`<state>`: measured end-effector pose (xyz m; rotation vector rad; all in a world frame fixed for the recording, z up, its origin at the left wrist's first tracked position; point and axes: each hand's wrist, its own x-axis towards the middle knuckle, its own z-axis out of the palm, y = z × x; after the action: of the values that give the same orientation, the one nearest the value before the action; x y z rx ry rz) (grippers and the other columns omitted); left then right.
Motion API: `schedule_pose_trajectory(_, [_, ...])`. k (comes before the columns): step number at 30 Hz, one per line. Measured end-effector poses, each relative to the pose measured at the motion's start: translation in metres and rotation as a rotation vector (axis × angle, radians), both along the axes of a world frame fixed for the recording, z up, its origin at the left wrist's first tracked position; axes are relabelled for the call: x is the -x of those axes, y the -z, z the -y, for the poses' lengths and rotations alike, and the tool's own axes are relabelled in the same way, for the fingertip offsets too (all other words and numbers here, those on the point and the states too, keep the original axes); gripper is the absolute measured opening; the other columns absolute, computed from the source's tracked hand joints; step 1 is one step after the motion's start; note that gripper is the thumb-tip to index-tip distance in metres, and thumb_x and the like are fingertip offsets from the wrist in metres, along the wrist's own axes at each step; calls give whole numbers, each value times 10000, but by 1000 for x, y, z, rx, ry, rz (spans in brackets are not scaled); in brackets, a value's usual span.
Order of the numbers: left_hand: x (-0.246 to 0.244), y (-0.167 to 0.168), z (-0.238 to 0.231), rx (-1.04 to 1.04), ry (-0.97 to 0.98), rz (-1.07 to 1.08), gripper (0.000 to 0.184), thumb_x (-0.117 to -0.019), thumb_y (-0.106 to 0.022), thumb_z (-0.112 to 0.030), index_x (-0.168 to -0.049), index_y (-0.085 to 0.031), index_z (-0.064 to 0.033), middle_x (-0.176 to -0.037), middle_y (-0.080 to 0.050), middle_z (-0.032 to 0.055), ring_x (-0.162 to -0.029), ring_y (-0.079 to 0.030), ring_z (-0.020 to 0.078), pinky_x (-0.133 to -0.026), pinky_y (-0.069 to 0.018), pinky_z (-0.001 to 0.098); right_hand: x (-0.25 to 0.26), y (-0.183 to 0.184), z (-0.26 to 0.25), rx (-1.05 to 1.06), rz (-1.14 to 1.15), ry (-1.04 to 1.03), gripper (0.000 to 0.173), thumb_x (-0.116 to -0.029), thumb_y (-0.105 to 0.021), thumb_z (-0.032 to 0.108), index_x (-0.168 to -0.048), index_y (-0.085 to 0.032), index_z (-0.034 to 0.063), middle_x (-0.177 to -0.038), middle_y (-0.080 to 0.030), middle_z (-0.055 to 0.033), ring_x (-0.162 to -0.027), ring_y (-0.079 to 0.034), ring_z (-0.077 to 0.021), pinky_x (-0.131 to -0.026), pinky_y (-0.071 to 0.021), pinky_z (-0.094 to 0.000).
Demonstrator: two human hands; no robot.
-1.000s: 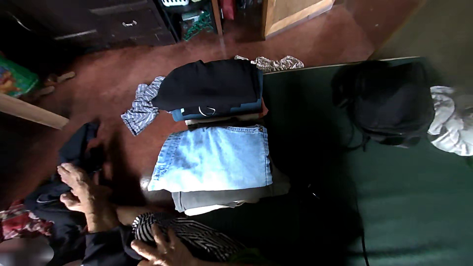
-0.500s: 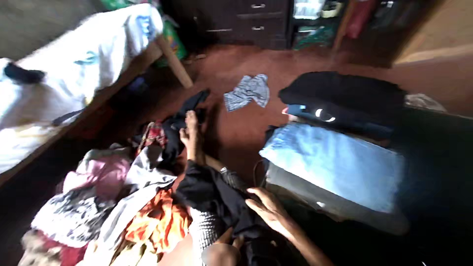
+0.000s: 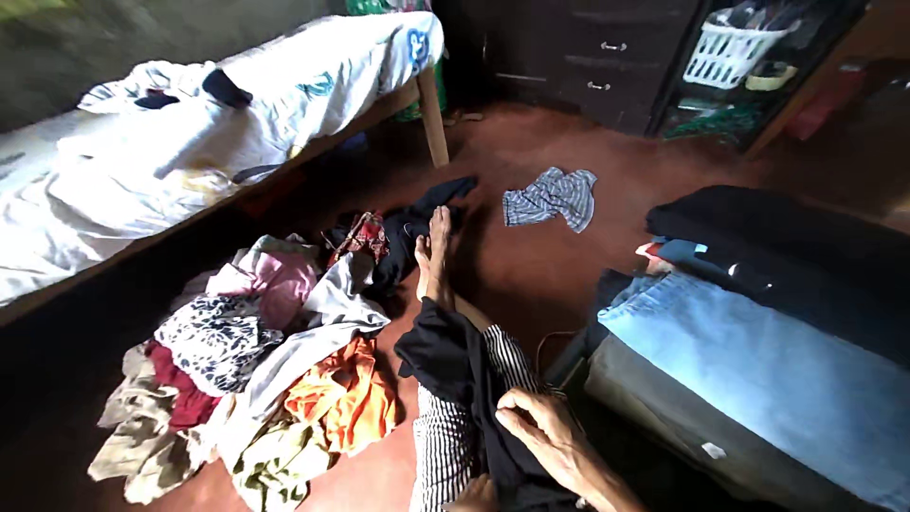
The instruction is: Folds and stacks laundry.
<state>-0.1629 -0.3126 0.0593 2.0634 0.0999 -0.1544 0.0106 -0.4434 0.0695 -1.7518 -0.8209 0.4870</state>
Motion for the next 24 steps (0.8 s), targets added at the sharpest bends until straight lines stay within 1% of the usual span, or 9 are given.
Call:
schedule_pose_trajectory(3, [-2,13,2,-178,-143,-5,349,-857,-731,-196,-1094,-701,59,-1053,-718,223,-989,-712,361,-873,-563,569,1,-9,6,349,-18,-184,363,-1035,-561,277,-1212,-654,-26,-1094,-700,-233,-1046,-686,-345,-940,-526,-517])
schedule_pose_trajectory(5, [-6,18,-1,-205,-210,13,289,-887,-701,-187,-1065,-717,40,-977,-734,197,-901,-728,347,-814,-574,572,1,-13,14,455,-76,-269,479,-1028,-580,359,-1314,-603,-24,-1215,-666,-247,-1159,-643,-371,-1018,-481,-544])
schedule_pose_trajectory(10, [-27,1,-18,-109,-376,99,292,-943,-676,-262,-1048,-722,6,-847,-739,131,-783,-732,236,-751,-599,489,-1,-16,25,231,-100,-102,391,-967,-669,266,-1224,-667,-28,-1062,-726,-182,-1032,-697,-257,-949,-538,-462])
schedule_pose_trajectory(14, [-52,-55,-47,-43,-545,512,258,-1019,-588,-250,-942,-738,-55,-783,-715,-50,-718,-661,-30,-686,-570,191,-17,-49,4,-242,-131,85,192,-995,-584,164,-1095,-705,52,-975,-729,46,-915,-673,-2,-849,-574,-231])
schedule_pose_trajectory(16, [-57,-92,-66,66,-574,728,228,-1049,-542,-201,-972,-732,-101,-842,-716,-96,-765,-657,-38,-719,-565,164,-28,-85,-4,-358,-230,204,168,-1010,-552,116,-1078,-698,70,-944,-726,82,-871,-670,14,-818,-576,-203])
schedule_pose_trajectory(19, [-47,-125,-92,176,-512,814,199,-1051,-552,-233,-993,-727,-158,-761,-685,-127,-630,-618,-34,-590,-536,140,-55,-105,0,-270,-188,310,198,-1031,-519,100,-1164,-659,54,-1019,-730,73,-955,-670,38,-896,-560,-169])
schedule_pose_trajectory(21, [-33,-114,-102,34,-447,628,156,-1016,-593,-212,-1003,-721,-124,-827,-706,-92,-683,-639,-19,-631,-555,167,-70,-81,8,48,67,306,320,-986,-613,147,-1275,-628,11,-1134,-713,-40,-1061,-665,-61,-975,-542,-268])
schedule_pose_trajectory(23, [-22,-87,-107,-268,-355,313,198,-972,-619,-213,-1037,-735,-66,-876,-734,6,-749,-694,91,-707,-599,317,-72,-50,16,433,158,213,506,-968,-671,204,-1405,-545,-17,-1258,-663,-239,-1192,-638,-359,-1048,-475,-567])
schedule_pose_trajectory(24, [-20,-72,-107,-375,-306,169,207,-958,-640,-221,-1036,-743,-59,-880,-741,57,-770,-711,178,-731,-596,424,-71,-35,22,575,160,111,584,-960,-684,231,-1462,-496,-2,-1319,-630,-261,-1250,-597,-418,-1081,-427,-622])
